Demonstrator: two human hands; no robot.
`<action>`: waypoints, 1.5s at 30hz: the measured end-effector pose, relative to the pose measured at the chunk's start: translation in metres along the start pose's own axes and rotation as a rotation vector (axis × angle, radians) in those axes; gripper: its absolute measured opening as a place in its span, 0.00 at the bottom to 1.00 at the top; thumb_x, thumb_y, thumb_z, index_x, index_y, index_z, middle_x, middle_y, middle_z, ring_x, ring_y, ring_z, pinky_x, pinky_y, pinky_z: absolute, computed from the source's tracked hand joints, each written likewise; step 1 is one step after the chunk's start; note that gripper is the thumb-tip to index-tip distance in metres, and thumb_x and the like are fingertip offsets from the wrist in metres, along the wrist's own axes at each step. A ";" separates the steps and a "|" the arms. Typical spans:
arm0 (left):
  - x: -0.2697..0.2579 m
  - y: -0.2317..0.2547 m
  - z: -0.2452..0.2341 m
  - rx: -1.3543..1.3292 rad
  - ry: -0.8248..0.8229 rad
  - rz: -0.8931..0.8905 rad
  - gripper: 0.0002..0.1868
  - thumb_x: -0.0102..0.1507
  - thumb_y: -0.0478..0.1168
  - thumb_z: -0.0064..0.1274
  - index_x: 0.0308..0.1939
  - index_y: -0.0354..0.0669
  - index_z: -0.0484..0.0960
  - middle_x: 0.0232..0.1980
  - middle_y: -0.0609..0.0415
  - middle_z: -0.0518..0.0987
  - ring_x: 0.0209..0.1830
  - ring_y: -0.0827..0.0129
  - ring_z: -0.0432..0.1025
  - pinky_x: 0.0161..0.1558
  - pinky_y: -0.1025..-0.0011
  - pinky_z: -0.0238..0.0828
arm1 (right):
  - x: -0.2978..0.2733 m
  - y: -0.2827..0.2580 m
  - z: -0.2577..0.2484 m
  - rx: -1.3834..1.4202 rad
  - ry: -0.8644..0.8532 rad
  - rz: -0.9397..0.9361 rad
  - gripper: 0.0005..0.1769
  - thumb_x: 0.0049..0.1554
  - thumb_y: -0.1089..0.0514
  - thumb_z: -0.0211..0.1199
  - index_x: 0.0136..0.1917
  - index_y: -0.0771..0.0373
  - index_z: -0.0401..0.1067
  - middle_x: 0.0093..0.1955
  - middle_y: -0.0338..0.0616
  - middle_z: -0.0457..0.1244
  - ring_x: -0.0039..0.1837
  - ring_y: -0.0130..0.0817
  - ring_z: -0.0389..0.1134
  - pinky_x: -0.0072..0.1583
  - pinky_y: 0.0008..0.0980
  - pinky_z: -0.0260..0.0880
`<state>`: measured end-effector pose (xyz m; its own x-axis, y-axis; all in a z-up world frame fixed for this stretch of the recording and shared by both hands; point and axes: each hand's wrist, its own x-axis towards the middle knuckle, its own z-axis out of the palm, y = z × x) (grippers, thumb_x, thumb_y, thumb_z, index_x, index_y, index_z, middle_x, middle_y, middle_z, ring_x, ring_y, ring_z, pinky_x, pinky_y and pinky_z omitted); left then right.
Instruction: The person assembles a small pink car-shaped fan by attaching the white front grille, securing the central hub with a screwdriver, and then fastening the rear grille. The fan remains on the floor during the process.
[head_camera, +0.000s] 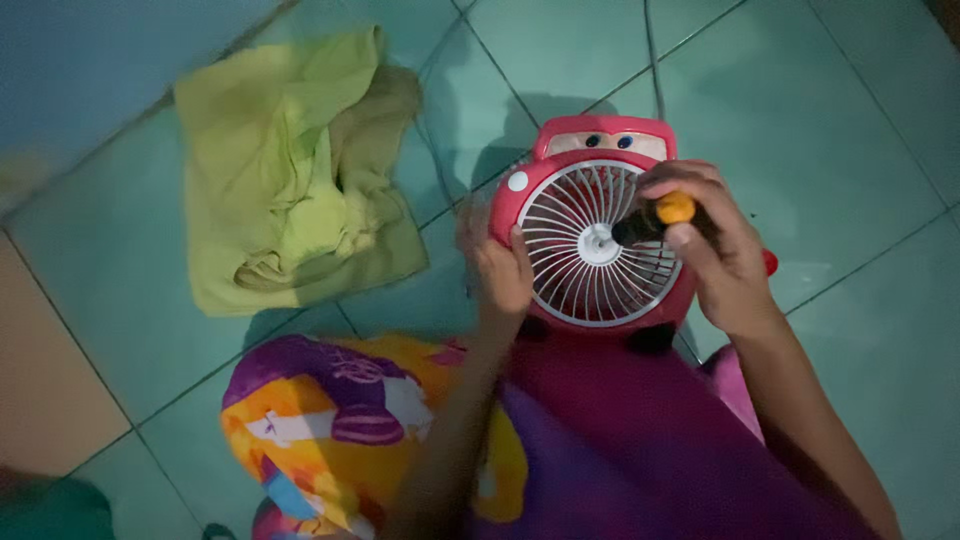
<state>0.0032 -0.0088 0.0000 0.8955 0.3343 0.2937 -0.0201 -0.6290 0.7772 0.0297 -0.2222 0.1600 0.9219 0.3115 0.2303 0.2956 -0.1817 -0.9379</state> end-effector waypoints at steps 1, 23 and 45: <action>0.000 -0.001 0.000 0.021 -0.018 0.016 0.26 0.75 0.43 0.41 0.72 0.28 0.61 0.74 0.24 0.57 0.77 0.32 0.52 0.75 0.43 0.51 | 0.001 0.000 0.000 -0.044 -0.016 -0.039 0.17 0.64 0.57 0.56 0.64 0.64 0.65 0.68 0.54 0.59 0.73 0.40 0.59 0.74 0.43 0.60; 0.004 0.008 -0.011 0.025 -0.104 0.046 0.22 0.73 0.38 0.41 0.70 0.34 0.68 0.66 0.37 0.70 0.67 0.42 0.66 0.68 0.51 0.62 | -0.004 0.020 0.012 0.324 0.032 0.066 0.29 0.62 0.62 0.60 0.63 0.49 0.43 0.48 0.46 0.60 0.48 0.32 0.66 0.56 0.35 0.72; 0.002 -0.002 0.000 0.083 -0.131 0.036 0.22 0.76 0.42 0.37 0.72 0.34 0.66 0.69 0.37 0.66 0.71 0.44 0.63 0.72 0.48 0.55 | 0.005 0.016 0.002 0.353 -0.040 0.022 0.22 0.57 0.66 0.64 0.54 0.55 0.52 0.55 0.53 0.64 0.63 0.38 0.70 0.63 0.34 0.70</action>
<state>0.0047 -0.0070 -0.0006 0.9453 0.2196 0.2412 -0.0213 -0.6964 0.7174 0.0385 -0.2221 0.1457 0.9145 0.3484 0.2055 0.1648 0.1431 -0.9759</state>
